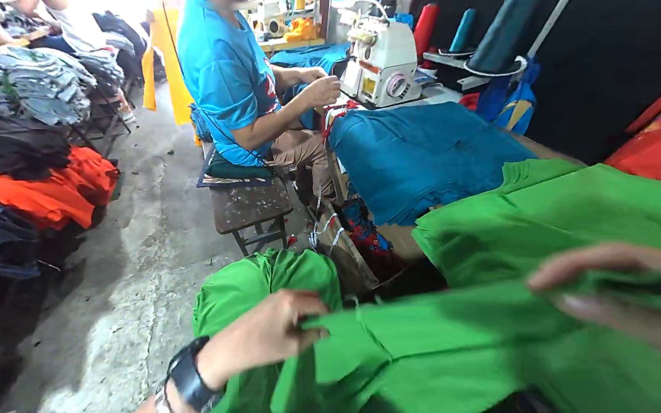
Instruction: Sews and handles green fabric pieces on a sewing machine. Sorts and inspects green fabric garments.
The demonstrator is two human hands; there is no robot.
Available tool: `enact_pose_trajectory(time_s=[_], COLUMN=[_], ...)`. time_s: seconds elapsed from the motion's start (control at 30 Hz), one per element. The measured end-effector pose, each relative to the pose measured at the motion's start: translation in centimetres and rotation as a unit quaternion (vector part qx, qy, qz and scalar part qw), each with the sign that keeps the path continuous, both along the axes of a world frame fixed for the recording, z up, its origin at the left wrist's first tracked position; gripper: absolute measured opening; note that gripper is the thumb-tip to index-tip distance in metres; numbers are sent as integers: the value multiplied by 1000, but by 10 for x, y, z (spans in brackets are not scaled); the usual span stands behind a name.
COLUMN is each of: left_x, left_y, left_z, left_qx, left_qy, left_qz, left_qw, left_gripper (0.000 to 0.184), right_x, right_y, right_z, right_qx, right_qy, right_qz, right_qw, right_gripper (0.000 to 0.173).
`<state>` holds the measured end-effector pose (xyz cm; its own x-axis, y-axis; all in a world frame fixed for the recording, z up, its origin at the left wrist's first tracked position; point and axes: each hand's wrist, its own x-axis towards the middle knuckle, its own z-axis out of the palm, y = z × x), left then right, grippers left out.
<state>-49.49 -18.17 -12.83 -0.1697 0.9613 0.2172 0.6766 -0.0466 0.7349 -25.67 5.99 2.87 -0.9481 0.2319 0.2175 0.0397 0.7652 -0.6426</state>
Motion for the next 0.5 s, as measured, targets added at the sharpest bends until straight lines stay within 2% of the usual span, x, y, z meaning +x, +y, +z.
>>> enact_pose_trajectory(time_s=[0.1, 0.2, 0.27, 0.33, 0.4, 0.43, 0.5], left_x=[-47, -81, -90, -92, -88, -87, -83], left_y=[13, 17, 4, -17, -46, -60, -92], left_z=[19, 61, 91, 109, 103, 89, 37], left_qx=[-28, 61, 141, 182, 156, 134, 73], left_qy=[35, 78, 165, 273, 341, 365, 393], left_qz=[120, 181, 195, 217, 237, 236, 241], left_qw=[992, 978, 956, 919, 896, 891, 885], left_gripper=[20, 17, 17, 27, 39, 38, 24], right_x=[-48, -83, -91, -87, -76, -71, -66], right_y=[32, 44, 40, 26, 11, 4, -13], right_z=[-13, -3, 3, 0, -26, -51, -123], right_qx=[133, 150, 178, 211, 210, 177, 95], right_qy=[65, 110, 185, 244, 258, 247, 214], right_qz=[-23, -66, -79, -65, -12, 15, 48], right_qw=[989, 980, 963, 944, 943, 953, 971], right_gripper=[24, 19, 15, 19, 18, 16, 16])
